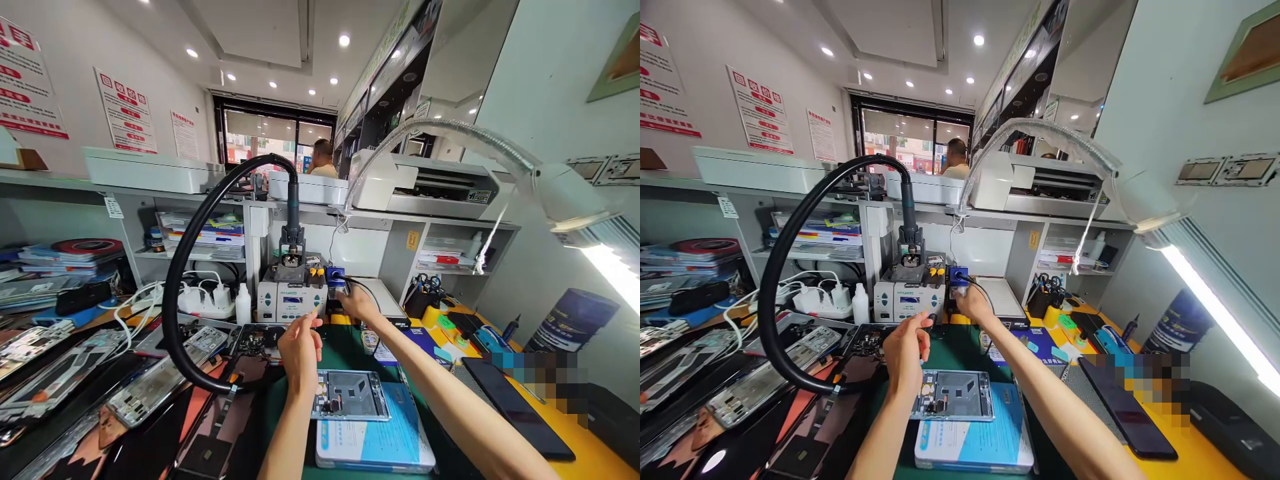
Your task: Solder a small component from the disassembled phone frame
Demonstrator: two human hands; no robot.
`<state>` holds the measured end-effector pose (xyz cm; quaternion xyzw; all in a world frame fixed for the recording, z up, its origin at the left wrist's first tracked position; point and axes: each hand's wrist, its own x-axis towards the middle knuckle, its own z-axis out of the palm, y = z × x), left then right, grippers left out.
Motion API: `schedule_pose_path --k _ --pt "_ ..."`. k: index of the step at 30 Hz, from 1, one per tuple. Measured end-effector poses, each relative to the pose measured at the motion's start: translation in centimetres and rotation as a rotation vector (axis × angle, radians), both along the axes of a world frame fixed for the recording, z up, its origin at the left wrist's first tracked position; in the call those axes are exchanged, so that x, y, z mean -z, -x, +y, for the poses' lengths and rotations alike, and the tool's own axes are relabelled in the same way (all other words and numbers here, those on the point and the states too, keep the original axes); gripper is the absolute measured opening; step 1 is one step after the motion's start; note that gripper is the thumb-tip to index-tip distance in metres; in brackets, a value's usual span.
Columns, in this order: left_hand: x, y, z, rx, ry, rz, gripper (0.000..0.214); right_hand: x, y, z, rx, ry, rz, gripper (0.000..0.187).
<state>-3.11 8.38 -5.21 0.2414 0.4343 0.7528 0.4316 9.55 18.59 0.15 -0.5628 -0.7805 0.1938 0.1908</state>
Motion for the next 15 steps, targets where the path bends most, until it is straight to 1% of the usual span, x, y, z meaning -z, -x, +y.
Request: schedule_pose_path --k 4,9,12,15 --pt "-0.2 -0.2 -0.2 0.017 -0.01 0.025 0.035 -0.4 0.3 2.4 0.081 -0.057 0.169 0.029" --pt "-0.4 -0.1 -0.5 0.061 -0.015 0.139 0.033 -1.3 -0.7 3.7 0.124 -0.126 0.359 0.025" --pt "-0.6 -0.1 -0.8 0.171 0.009 0.271 0.028 -1.7 -2.9 3.2 0.136 -0.128 0.507 0.028" --pt "-0.8 -0.6 -1.3 0.345 0.041 0.431 0.028 -1.7 -7.0 1.2 0.164 -0.141 0.693 0.028"
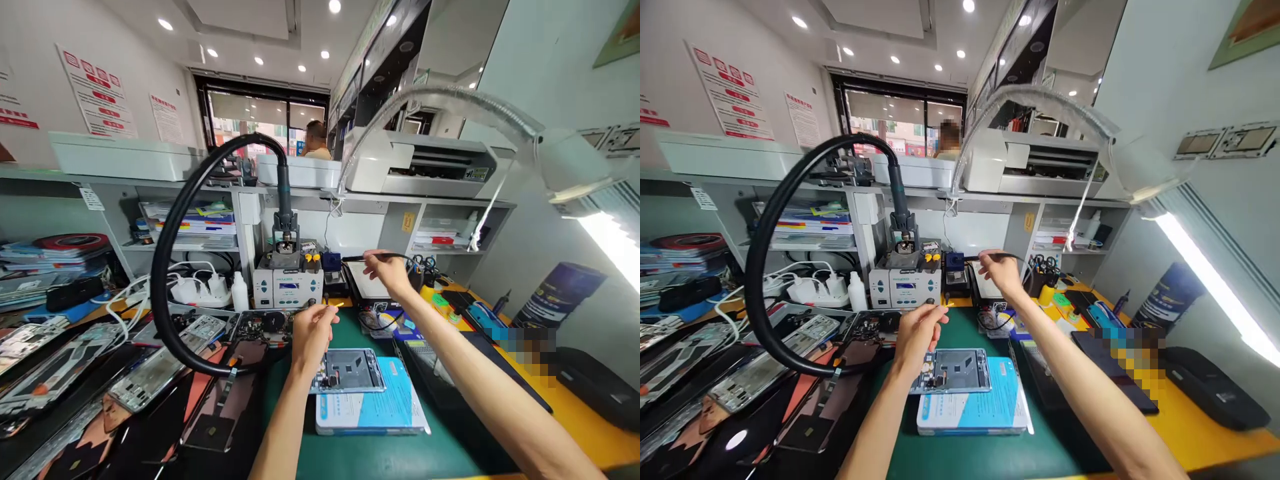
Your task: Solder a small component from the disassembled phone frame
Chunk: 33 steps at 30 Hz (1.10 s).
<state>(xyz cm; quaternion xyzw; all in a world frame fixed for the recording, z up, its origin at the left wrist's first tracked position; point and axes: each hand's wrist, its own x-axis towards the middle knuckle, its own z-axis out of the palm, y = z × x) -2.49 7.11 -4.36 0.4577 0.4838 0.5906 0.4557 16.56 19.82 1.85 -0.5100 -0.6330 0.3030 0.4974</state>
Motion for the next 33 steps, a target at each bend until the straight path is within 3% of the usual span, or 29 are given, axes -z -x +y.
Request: schedule_pose_path --k 5,10,13,16,23,29,33 --pt "-0.4 -1.1 -1.0 0.222 0.009 0.263 0.025 0.4 -8.2 -5.3 0.017 0.051 0.245 0.033" --pt "-0.4 -2.0 -1.7 0.34 -0.014 0.504 0.026 2.2 -12.2 -7.6 -0.113 0.379 0.299 0.042" --pt "-0.2 -2.5 -2.1 0.396 -0.064 0.645 0.029 3.6 -12.6 -7.8 -0.203 0.559 0.291 0.038" --pt "0.0 -2.9 -2.4 0.446 -0.101 0.783 0.03 4.8 -12.4 -7.9 -0.283 0.604 0.364 0.026" --pt "0.8 -2.9 -2.1 0.542 -0.112 0.977 0.031 7.0 -10.3 -9.0 -0.472 0.771 0.525 0.024" --pt "0.7 -3.1 -2.3 0.575 -0.148 0.94 0.032 7.4 -9.7 -9.5 -0.534 0.904 0.533 0.029" --pt "0.5 -3.9 -2.8 0.586 -0.246 0.968 0.029 7.2 -10.2 -9.3 -0.515 0.895 0.521 0.03"
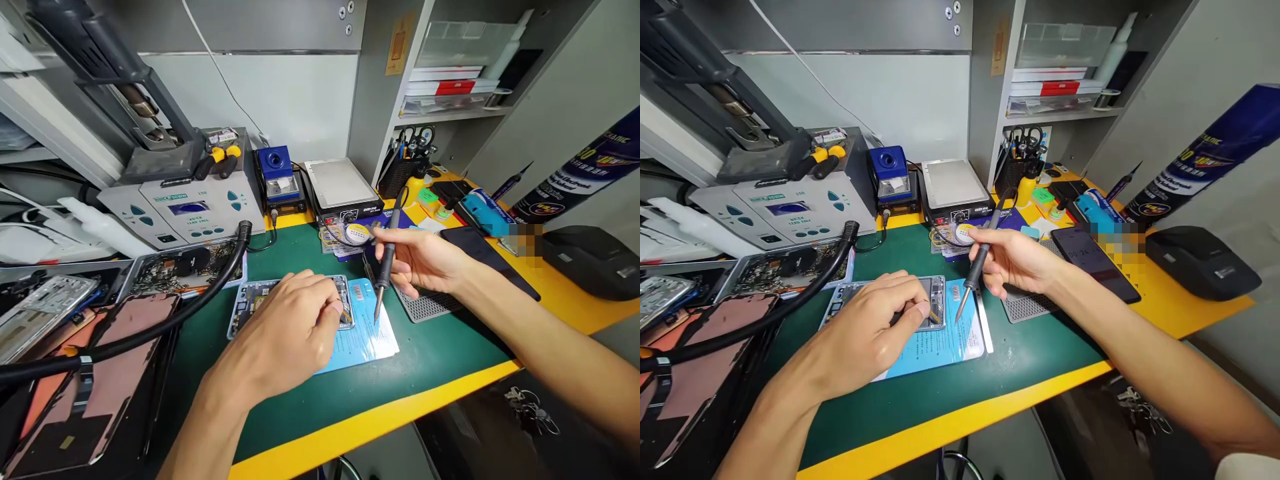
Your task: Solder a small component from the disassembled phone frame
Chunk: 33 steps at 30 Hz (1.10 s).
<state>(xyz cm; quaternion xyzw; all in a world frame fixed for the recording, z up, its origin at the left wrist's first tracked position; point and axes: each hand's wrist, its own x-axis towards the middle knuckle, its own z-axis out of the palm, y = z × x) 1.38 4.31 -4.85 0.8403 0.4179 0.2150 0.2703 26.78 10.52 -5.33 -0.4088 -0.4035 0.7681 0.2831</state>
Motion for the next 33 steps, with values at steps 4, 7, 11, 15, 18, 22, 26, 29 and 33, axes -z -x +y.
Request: schedule_pose_path --k 4,7,11,15,18,22,26,29,33 --pt "-0.4 -0.4 -0.5 0.047 -0.018 -0.072 0.029 -0.1 -0.1 0.1 0.016 -0.042 -0.009 0.025" --pt "-0.3 -0.2 -0.4 0.024 -0.009 -0.02 0.029 0.0 0.0 0.1 0.005 -0.044 -0.019 0.024" --pt "0.2 0.3 0.2 -0.074 -0.034 0.043 0.028 0.2 0.2 0.1 0.006 -0.056 -0.026 0.021" --pt "0.2 0.6 0.6 -0.129 -0.05 0.039 0.026 0.0 0.2 0.0 0.038 -0.061 -0.017 0.022" --pt "-0.1 1.1 1.0 -0.179 -0.114 -0.032 0.024 -0.3 0.1 -0.1 0.05 -0.058 -0.009 0.023" --pt "-0.1 2.7 1.9 -0.34 -0.147 -0.005 0.022 -0.3 0.1 -0.2 0.054 -0.048 0.01 0.025" --pt "0.6 4.2 2.8 -0.447 -0.019 0.163 0.02 -0.1 -0.1 -0.1 0.059 -0.045 0.026 0.026" --pt "1.0 4.5 3.2 -0.462 0.009 0.186 0.019 0.0 -0.1 -0.1 0.065 -0.047 0.021 0.028" --pt "1.4 4.6 3.6 -0.494 0.026 0.212 0.021 0.0 0.0 -0.2 0.073 -0.054 0.016 0.029"
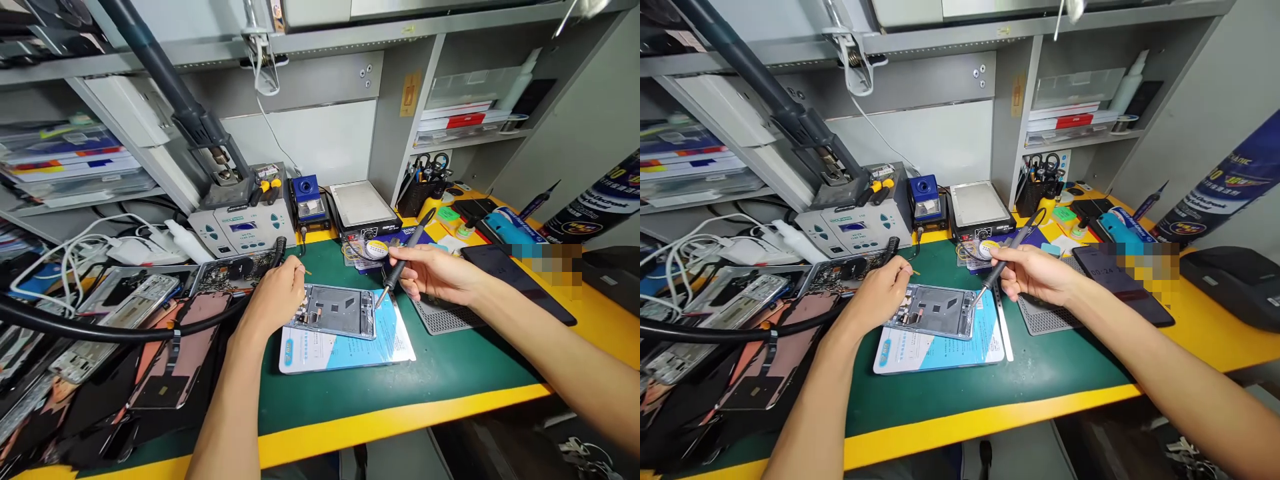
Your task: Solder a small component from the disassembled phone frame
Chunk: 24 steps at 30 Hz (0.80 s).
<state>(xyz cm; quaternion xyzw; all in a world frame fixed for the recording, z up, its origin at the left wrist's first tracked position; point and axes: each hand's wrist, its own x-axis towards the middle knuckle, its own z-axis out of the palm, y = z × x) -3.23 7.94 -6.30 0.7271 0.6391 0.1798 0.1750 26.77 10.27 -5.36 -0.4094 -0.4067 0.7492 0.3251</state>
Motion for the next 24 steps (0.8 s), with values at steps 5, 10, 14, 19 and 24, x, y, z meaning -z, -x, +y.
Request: schedule_pose_path --k 5,10,14,19,24 --pt "0.1 0.2 0.3 -0.084 0.019 0.083 0.024 0.0 0.2 0.0 -0.009 0.017 -0.007 0.028" --pt "-0.2 -0.4 0.0 -0.233 0.027 0.198 0.029 0.0 0.1 0.2 -0.004 0.03 -0.012 0.026" --pt "-0.2 -0.8 0.0 -0.347 0.042 0.241 0.035 -0.2 0.2 0.2 0.008 0.034 -0.008 0.026" --pt "-0.3 -0.8 -0.1 -0.413 0.084 0.273 0.035 -0.2 0.1 0.1 0.008 0.041 -0.012 0.025" --pt "-0.5 -0.9 -0.4 -0.411 0.12 0.31 0.038 -0.1 0.0 0.2 0.003 0.049 -0.017 0.023"
